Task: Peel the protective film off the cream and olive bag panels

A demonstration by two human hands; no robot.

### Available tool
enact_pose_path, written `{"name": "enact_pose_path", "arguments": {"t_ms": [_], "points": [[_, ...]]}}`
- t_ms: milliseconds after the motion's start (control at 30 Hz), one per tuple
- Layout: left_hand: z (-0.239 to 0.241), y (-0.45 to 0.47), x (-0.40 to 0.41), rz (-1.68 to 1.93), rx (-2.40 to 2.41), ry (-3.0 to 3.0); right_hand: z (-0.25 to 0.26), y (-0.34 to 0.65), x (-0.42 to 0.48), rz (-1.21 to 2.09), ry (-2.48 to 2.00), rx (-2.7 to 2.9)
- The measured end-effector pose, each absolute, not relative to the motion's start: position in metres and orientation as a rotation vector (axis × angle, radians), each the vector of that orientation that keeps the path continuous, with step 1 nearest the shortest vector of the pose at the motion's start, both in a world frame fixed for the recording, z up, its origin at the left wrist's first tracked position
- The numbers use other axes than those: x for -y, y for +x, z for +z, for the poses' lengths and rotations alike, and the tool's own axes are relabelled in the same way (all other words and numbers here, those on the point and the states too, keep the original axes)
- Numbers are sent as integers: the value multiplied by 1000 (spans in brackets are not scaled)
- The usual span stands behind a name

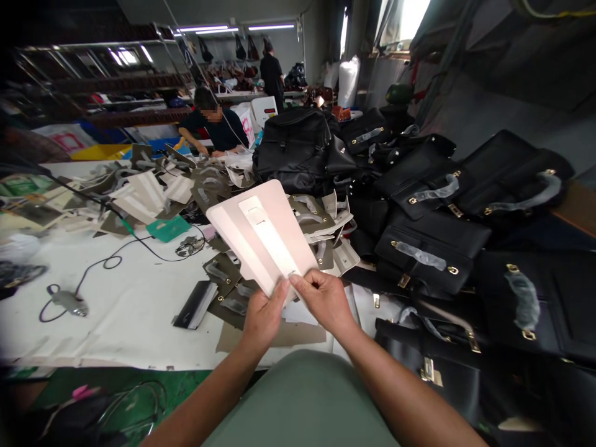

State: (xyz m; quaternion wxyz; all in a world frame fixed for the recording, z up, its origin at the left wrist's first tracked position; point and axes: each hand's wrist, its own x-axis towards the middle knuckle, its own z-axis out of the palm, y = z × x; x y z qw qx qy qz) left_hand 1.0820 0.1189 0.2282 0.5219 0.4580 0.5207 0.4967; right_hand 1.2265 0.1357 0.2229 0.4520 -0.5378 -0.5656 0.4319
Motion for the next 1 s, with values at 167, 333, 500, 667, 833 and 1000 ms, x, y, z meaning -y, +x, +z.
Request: {"name": "enact_pose_path", "arguments": {"t_ms": [167,333,500,667,833,1000], "points": [[230,1085,-120,1282,-1215,1111,231,1232,-136,1239,-1263,1397],[229,1086,-123,1348,-1221,1065,240,1240,-131,1309,-1173,1503],[227,1099,-121,1366,-1334,1030,236,1240,-127,862,-1357,1743],[216,1114,-121,1419,-1290,890,232,1241,-110,514,-1416,1950],[206,1112,-153,1440,-1306,564,239,1246,-75,762,-868,2342],[208,1117,-162,1204,-1324,827,238,1285,-71,965,-1187,1706]]}}
